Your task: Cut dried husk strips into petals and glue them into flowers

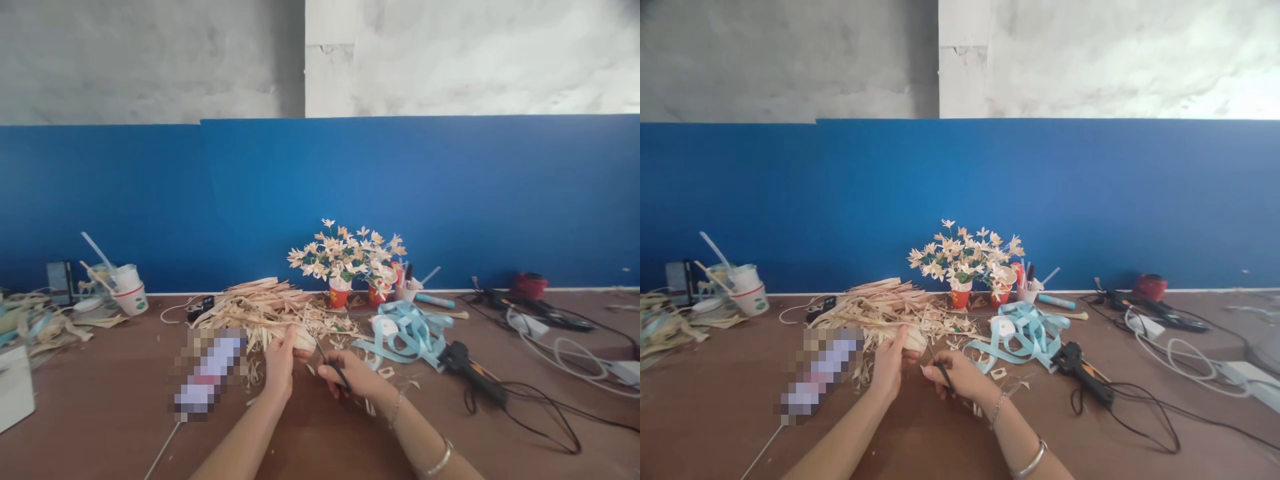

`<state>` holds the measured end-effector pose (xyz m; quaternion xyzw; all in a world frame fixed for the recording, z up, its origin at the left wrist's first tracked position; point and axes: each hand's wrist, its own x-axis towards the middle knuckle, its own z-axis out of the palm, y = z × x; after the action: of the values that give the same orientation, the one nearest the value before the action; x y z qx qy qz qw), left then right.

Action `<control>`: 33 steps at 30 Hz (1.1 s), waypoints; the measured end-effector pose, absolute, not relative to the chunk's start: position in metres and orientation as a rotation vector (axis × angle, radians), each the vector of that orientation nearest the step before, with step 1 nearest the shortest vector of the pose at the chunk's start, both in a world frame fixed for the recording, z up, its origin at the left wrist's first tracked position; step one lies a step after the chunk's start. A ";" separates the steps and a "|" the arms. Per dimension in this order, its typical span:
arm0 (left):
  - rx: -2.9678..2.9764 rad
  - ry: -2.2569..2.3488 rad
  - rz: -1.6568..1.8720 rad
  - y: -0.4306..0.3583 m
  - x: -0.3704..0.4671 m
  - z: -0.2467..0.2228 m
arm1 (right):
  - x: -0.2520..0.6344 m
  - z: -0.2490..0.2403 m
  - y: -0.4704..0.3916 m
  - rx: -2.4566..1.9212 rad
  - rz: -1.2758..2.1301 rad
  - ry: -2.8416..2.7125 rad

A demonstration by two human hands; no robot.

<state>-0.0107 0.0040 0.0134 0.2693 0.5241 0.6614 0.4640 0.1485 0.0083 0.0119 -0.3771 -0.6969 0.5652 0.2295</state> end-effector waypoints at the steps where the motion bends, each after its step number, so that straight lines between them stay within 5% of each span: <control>1: 0.659 1.281 1.626 0.004 -0.010 0.014 | 0.148 0.012 0.008 -1.053 1.555 -1.907; 33: 0.667 1.204 1.569 0.009 -0.019 0.015 | 0.152 0.017 0.010 -1.006 1.493 -1.938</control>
<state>-0.0187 0.0090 0.0152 0.2760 0.4987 0.6497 0.5030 0.1521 0.0098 0.0169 -0.3688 -0.7103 0.5470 0.2456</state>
